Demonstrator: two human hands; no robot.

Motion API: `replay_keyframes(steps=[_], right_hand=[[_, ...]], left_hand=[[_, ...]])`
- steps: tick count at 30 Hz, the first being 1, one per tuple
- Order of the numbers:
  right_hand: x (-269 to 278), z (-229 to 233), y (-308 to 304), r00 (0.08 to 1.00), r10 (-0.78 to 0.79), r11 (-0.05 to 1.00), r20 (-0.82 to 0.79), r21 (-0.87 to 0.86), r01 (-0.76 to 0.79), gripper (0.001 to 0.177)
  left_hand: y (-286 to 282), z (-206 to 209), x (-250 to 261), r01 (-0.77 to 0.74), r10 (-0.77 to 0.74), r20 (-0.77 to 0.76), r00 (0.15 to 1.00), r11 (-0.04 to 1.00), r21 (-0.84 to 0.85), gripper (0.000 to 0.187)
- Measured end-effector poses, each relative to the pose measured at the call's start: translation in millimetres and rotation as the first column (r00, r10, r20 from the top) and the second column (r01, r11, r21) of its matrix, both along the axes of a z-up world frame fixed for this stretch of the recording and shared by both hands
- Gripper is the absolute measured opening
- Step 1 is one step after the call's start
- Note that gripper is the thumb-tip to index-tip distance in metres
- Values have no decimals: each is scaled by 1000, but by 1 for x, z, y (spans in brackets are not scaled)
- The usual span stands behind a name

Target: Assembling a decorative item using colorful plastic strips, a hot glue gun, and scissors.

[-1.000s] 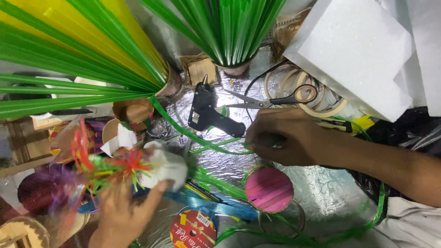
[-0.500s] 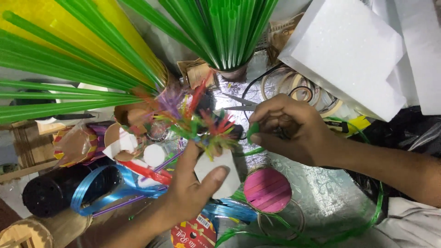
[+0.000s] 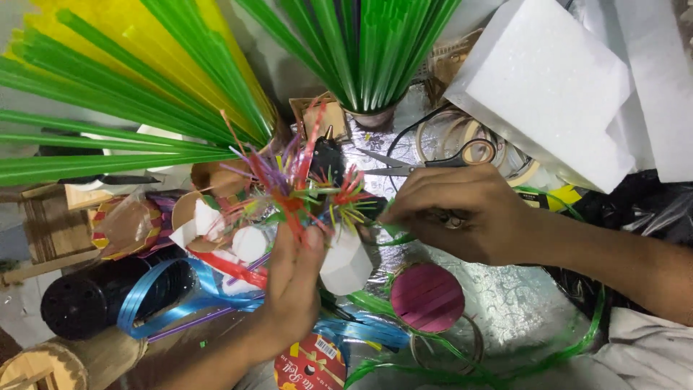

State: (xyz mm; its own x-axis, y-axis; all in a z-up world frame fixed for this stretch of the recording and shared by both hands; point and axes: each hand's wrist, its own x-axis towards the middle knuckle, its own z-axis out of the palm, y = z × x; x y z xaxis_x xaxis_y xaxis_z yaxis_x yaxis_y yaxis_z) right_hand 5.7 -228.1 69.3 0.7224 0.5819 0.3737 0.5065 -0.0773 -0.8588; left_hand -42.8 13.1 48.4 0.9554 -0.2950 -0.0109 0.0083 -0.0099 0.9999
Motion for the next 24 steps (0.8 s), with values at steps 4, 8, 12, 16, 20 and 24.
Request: replay_keyframes(steps=[4, 8, 12, 16, 20, 24], right_hand=[[0, 7, 11, 991, -29, 1000, 128, -5, 30, 15], [-2, 15, 26, 986, -88, 994, 142, -48, 96, 13], [5, 20, 39, 970, -3, 1000, 242, 2, 3, 17], [5, 18, 40, 956, -35, 999, 292, -7, 39, 15], [6, 18, 42, 939, -52, 998, 341, -2, 56, 13], [5, 14, 39, 915, -78, 994, 395, -42, 102, 8]], left_hand=[[10, -21, -10, -189, 204, -162, 965, 976, 107, 24], [8, -35, -10, -209, 200, -62, 978, 949, -238, 4], [12, -31, -9, -355, 346, -98, 933, 929, -103, 29], [10, -29, -6, -438, 438, 31, 899, 891, 119, 19], [0, -17, -4, -354, 350, -51, 935, 923, -149, 27], [-4, -7, -4, -299, 293, -73, 953, 949, -102, 28]])
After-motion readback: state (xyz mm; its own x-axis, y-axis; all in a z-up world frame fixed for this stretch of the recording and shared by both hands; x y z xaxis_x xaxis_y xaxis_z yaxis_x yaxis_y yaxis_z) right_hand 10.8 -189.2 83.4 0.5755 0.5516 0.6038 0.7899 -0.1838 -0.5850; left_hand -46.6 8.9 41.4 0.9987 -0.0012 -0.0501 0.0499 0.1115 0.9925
